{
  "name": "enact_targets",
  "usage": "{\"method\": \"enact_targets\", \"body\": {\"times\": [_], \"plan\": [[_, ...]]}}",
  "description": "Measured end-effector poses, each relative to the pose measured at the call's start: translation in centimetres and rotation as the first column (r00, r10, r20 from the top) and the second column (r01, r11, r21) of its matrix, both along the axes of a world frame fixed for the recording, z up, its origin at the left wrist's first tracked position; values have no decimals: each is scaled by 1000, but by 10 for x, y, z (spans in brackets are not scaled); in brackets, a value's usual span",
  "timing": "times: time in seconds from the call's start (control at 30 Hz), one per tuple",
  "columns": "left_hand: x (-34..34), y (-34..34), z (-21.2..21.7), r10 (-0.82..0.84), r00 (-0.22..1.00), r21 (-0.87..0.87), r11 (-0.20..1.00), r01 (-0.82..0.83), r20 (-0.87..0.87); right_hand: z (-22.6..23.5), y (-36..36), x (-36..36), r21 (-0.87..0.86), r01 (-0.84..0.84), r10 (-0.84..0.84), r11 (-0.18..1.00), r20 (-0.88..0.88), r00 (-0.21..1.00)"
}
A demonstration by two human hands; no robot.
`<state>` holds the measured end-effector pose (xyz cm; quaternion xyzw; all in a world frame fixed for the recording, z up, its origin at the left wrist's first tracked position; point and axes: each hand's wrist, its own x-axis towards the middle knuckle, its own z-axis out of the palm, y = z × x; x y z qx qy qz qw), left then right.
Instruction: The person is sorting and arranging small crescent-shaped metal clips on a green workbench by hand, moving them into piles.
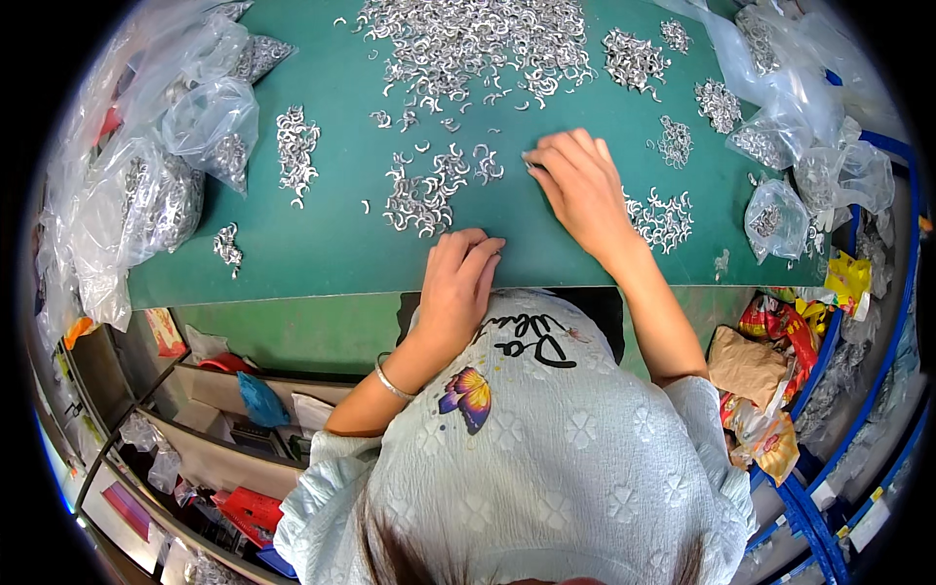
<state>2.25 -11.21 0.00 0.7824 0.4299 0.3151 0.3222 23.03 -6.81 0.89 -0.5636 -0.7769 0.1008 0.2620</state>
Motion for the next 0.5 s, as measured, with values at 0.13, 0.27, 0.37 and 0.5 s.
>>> {"method": "enact_targets", "body": {"times": [0.13, 0.27, 0.37, 0.5], "plan": [[0, 0, -2, -12, 1000, 0, 1000, 12, 5, 5, -18, 13, -24, 47, -46, 999, 17, 999], [1, 0, -2, -7, 1000, 8, 1000, 6, 13, 12, -12, 41, 43, 164, -165, 985, 6, 986], [1, 1, -3, -3, 999, 15, 1000, 3, 33, 16, -11, 86, 164, 457, -464, 874, 8, 886], [1, 1, -2, -7, 1000, 17, 1000, 7, 17, 31, -25, 122, 7, 690, -687, 724, -85, 722]]}}
